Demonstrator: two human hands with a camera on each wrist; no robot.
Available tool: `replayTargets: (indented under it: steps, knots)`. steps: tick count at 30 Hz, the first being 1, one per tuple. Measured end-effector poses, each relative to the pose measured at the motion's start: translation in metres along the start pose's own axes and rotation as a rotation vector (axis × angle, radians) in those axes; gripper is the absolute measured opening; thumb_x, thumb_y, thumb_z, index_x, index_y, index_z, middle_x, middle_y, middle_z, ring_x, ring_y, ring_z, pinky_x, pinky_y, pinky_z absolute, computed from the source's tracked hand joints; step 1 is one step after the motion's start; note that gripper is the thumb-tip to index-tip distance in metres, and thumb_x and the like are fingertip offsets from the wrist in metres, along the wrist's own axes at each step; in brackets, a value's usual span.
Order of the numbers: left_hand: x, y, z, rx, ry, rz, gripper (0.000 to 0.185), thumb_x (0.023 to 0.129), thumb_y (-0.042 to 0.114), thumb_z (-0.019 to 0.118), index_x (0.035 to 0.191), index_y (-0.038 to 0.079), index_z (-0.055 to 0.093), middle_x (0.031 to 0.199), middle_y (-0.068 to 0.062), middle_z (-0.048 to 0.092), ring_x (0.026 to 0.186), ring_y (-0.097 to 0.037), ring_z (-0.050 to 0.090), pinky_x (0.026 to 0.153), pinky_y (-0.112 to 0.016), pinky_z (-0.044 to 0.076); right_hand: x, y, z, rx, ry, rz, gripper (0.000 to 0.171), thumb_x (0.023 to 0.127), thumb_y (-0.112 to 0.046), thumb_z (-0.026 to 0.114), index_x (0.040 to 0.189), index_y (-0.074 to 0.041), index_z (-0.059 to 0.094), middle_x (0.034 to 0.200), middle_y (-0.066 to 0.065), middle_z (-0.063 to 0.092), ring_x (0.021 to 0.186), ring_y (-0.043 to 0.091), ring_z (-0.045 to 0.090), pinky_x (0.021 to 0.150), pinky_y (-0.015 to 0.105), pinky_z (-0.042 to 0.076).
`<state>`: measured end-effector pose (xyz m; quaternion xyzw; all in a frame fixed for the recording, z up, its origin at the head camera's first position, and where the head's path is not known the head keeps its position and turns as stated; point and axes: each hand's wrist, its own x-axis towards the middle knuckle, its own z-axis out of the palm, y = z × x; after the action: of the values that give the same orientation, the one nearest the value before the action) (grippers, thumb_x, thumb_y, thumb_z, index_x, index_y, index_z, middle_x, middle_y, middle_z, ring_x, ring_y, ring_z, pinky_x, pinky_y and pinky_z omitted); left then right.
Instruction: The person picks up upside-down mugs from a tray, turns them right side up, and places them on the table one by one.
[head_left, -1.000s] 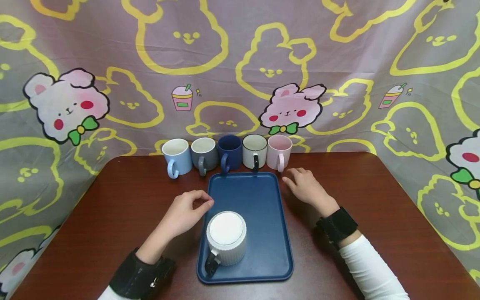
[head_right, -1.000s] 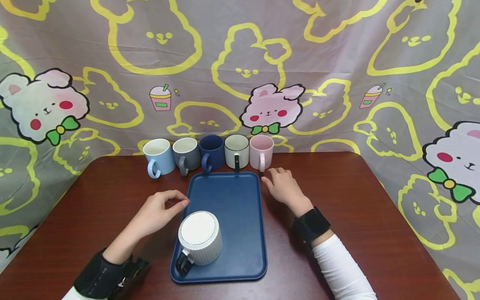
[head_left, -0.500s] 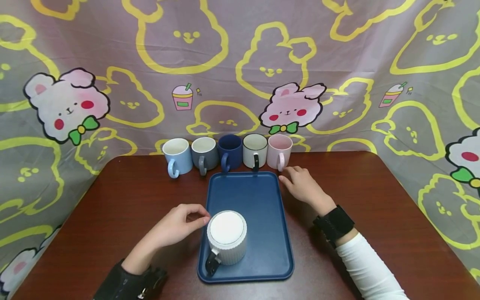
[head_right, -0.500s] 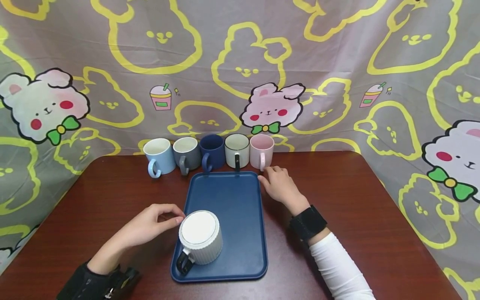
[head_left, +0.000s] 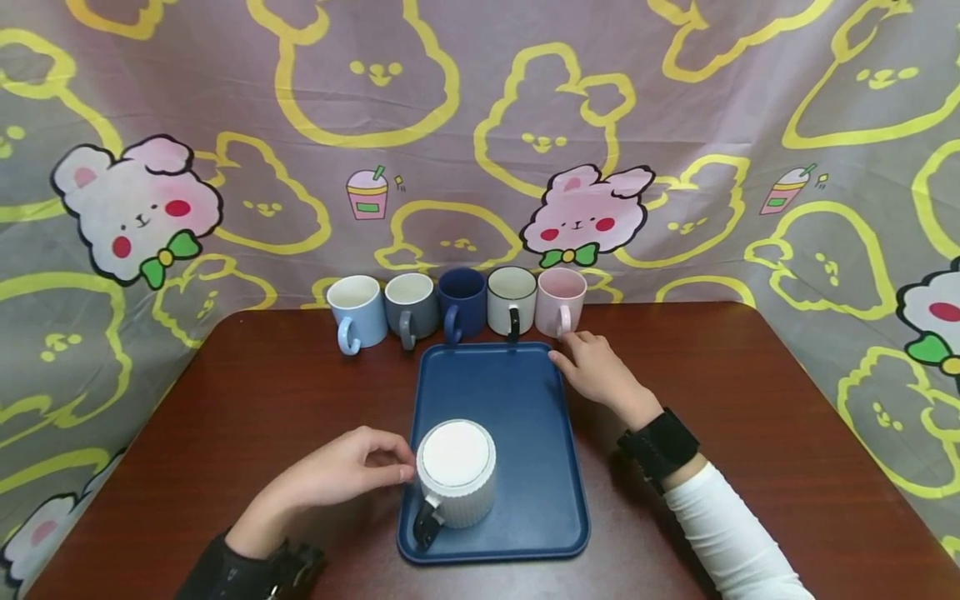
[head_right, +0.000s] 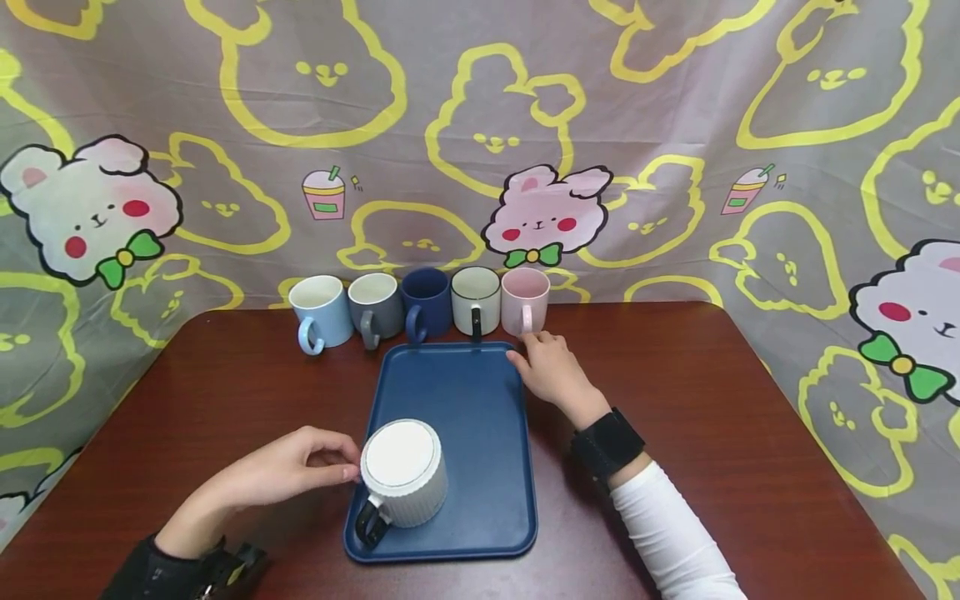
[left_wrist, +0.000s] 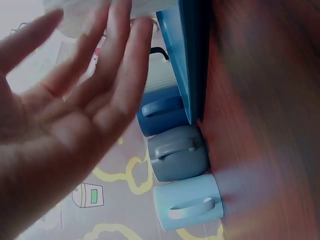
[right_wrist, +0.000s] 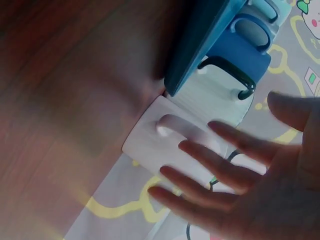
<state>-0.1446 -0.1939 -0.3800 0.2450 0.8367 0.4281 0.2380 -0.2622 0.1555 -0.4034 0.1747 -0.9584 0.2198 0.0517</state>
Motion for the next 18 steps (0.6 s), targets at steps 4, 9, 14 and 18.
replayTargets:
  steps: [4,9,14,18]
  knots:
    - [-0.001,-0.001,0.001,-0.022,-0.097,0.027,0.018,0.093,0.025,0.061,0.101,0.012,0.071,0.094,-0.006,0.071,0.085,-0.016,0.064,0.078,-0.021,0.052,0.0,-0.002,0.0,-0.008,0.027,0.042,0.046,0.098,-0.032,0.051,0.129,0.001,0.053,0.122,0.024,0.057,0.11,0.039,0.055,0.09,0.054,0.049]
    - [0.001,-0.001,0.006,-0.049,-0.164,0.065,0.017,0.092,0.023,0.062,0.098,0.012,0.073,0.087,-0.009,0.072,0.076,-0.01,0.062,0.07,-0.02,0.051,0.0,-0.005,-0.001,0.006,0.028,0.031,0.045,0.098,-0.03,0.051,0.129,0.002,0.053,0.122,0.024,0.058,0.109,0.038,0.055,0.091,0.053,0.049]
    - [0.005,0.002,0.012,-0.051,-0.188,0.07,0.018,0.091,0.024,0.063,0.093,0.011,0.075,0.079,-0.009,0.071,0.066,-0.002,0.054,0.058,-0.018,0.045,-0.002,-0.01,-0.002,0.01,0.02,0.016,0.045,0.097,-0.032,0.052,0.127,0.002,0.054,0.117,0.023,0.06,0.104,0.035,0.057,0.088,0.05,0.051]
    - [0.007,0.003,0.018,-0.131,-0.234,0.06,0.021,0.092,0.023,0.061,0.093,0.007,0.076,0.084,-0.01,0.073,0.07,-0.002,0.056,0.061,-0.018,0.045,-0.003,-0.013,-0.002,0.003,0.022,0.009,0.045,0.098,-0.032,0.052,0.127,0.002,0.055,0.115,0.023,0.06,0.103,0.035,0.058,0.087,0.049,0.051]
